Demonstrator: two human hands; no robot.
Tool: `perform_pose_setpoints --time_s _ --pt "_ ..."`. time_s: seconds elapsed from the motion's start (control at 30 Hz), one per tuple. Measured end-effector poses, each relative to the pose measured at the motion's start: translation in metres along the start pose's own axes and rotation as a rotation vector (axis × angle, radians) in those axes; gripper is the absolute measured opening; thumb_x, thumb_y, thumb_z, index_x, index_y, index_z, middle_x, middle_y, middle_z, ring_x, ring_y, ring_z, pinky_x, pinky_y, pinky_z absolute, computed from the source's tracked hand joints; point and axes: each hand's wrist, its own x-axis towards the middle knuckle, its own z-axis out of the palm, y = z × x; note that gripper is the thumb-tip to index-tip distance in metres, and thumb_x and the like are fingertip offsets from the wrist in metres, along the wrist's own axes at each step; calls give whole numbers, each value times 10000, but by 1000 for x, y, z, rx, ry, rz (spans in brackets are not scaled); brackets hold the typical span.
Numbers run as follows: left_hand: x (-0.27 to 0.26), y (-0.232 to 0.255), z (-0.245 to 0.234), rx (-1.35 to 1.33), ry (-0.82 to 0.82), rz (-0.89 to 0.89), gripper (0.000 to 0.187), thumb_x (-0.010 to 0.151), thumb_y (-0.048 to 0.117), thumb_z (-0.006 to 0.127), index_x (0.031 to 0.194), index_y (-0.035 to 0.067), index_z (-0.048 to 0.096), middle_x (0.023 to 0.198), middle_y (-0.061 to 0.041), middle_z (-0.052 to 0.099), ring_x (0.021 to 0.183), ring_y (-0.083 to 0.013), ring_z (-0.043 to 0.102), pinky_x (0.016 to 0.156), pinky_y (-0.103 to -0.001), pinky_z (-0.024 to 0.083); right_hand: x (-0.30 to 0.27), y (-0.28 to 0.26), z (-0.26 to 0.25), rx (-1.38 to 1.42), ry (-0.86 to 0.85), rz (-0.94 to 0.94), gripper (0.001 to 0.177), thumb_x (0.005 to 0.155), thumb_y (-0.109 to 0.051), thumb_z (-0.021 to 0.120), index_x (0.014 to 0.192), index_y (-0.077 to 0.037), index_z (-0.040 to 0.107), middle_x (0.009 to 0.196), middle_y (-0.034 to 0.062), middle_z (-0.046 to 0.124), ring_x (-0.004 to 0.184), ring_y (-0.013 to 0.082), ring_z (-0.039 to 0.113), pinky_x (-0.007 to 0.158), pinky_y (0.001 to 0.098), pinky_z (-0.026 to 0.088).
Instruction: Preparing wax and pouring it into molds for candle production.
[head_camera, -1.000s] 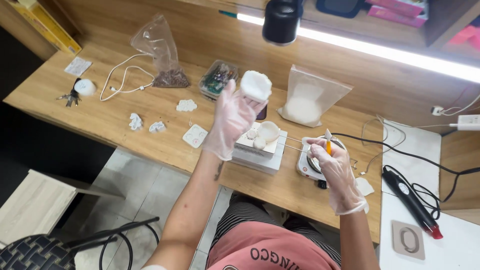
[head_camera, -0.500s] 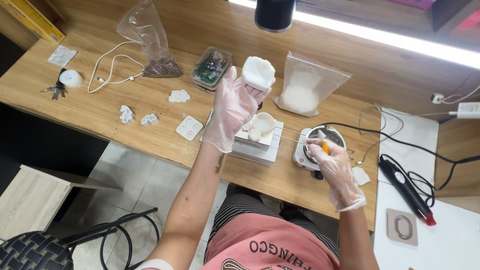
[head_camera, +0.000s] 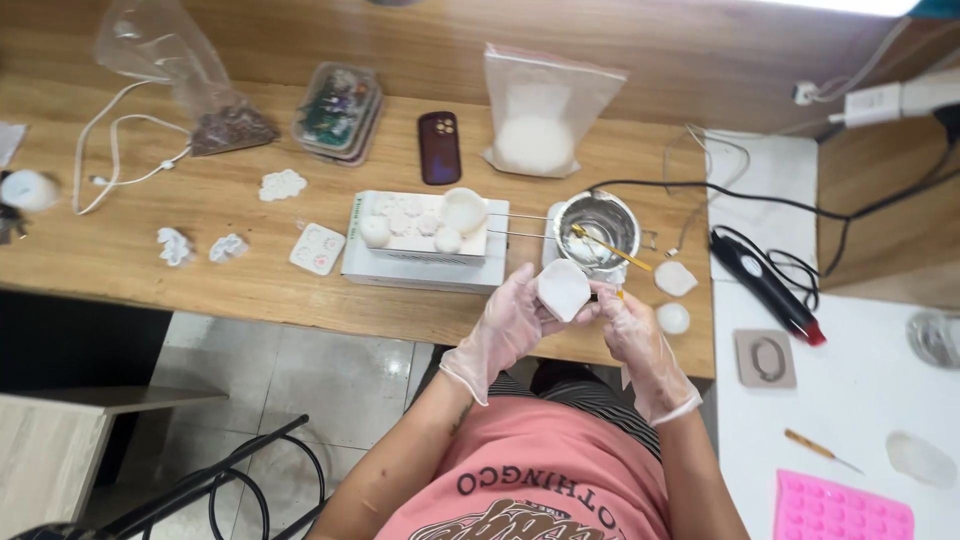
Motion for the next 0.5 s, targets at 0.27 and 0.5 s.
perform_pose_setpoints --time_s 0.27,0.5 --pt "33 -43 16 330 -31 -233 580 1039 554 357 1407 143 537 1287 -7 636 1121 -131 601 926 -345 468 -14 44 -58 191 67 23 367 993 -285 581 1248 -26 634 778 -21 662 444 -4 308 394 202 220" --pt "95 -125 7 352 -144 -500 602 1058 574 358 1359 90 550 1221 -79 648 1059 -184 593 916 -353 451 -20 129 -139 390 305 103 204 935 -232 737 1036 -99 620 633 -91 422 425 16 297 396 223 205"
